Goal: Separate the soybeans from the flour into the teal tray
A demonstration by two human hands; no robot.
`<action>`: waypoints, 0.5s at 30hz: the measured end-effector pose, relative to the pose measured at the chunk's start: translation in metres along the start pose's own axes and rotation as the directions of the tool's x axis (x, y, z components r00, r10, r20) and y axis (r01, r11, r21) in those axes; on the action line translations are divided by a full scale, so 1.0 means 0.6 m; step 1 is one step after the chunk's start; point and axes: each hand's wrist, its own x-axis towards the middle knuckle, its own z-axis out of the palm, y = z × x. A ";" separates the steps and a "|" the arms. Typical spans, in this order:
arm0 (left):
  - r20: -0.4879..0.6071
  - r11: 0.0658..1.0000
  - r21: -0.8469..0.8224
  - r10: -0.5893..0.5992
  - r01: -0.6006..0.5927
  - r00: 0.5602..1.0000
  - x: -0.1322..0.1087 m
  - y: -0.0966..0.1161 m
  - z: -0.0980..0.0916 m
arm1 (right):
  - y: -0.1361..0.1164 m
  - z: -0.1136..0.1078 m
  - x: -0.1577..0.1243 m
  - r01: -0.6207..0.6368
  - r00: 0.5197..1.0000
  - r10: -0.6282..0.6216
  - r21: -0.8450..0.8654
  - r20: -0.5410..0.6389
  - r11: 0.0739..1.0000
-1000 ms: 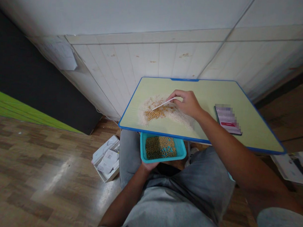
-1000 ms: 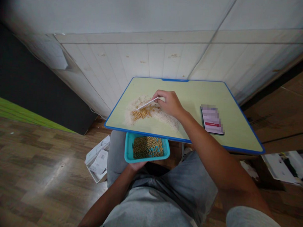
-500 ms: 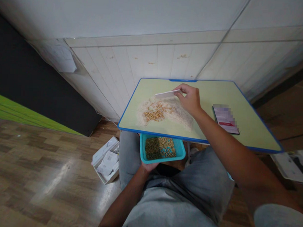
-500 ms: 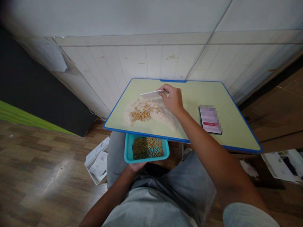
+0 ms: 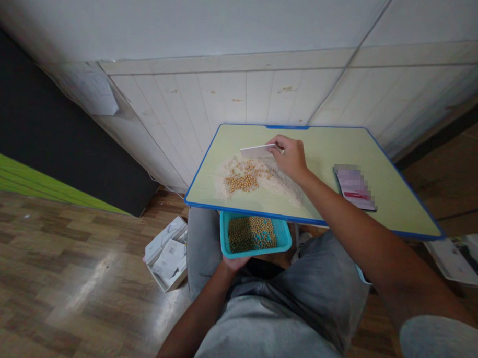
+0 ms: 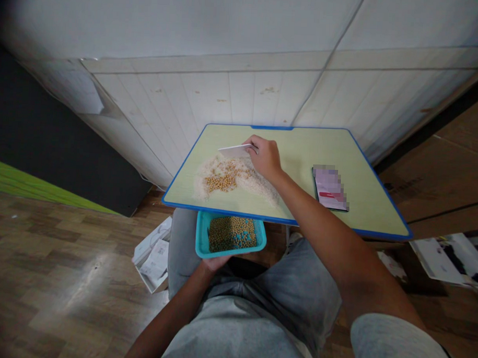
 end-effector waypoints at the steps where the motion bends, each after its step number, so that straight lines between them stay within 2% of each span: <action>1: -0.001 1.000 0.002 0.000 0.000 1.000 0.000 0.001 0.001 | -0.004 -0.003 -0.004 -0.004 1.000 0.004 -0.002 0.002 1.000; 11: 0.036 0.998 -0.068 0.018 -0.015 0.999 0.008 -0.005 -0.015 | -0.055 -0.038 -0.041 0.009 0.991 -0.012 0.023 0.136 1.000; 15: 0.076 0.994 -0.109 0.021 -0.013 0.997 0.010 -0.006 -0.020 | -0.050 -0.040 -0.028 0.004 0.996 -0.007 0.040 0.085 0.999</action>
